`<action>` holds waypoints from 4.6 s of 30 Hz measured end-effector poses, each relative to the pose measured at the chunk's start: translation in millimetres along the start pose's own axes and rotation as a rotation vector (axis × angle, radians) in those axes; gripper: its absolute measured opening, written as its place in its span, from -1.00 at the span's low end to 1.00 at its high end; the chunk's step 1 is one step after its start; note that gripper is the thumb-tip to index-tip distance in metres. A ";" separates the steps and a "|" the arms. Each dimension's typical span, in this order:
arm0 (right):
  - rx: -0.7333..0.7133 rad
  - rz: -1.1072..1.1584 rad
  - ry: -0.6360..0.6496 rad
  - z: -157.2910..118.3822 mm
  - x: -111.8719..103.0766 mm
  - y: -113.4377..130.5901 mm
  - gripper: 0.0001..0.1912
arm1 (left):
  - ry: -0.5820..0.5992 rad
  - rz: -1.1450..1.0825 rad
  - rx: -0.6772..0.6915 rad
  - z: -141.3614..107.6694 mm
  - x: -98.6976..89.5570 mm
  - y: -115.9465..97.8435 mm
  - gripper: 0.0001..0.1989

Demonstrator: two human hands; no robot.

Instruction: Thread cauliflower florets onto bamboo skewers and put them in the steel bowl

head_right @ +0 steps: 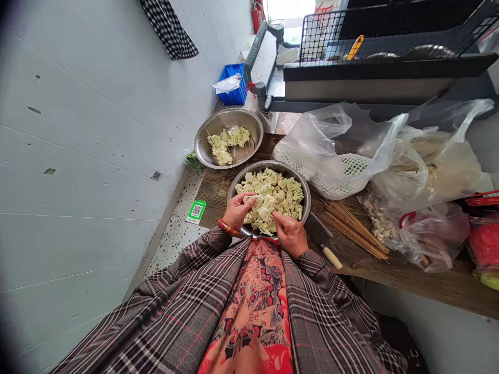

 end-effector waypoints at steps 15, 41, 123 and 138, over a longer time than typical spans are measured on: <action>-0.032 -0.083 0.030 -4.4 -7.7 6.4 -0.70 | 0.057 -0.083 -0.031 1.0 -4.5 5.4 -0.70; 0.060 0.093 -0.039 -12.2 -2.6 -3.6 -0.71 | 0.176 -0.263 -0.186 3.6 -4.2 18.7 -0.68; -0.012 0.088 0.030 23.7 6.7 23.4 -0.70 | 0.226 -0.359 -0.144 -5.0 17.4 -2.8 -0.63; 0.100 0.172 -0.029 -0.4 20.8 4.5 -0.67 | 0.207 -0.463 -0.243 -7.0 13.4 30.9 -0.66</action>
Point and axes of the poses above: each hand's wrist, its own z-axis towards the middle knuckle, its own x-axis out of the palm, y = z × x, the point moved 7 cm from there along z, towards the middle knuckle, and after that the axes turned 7 degrees about -x, right-handed, at the moved point
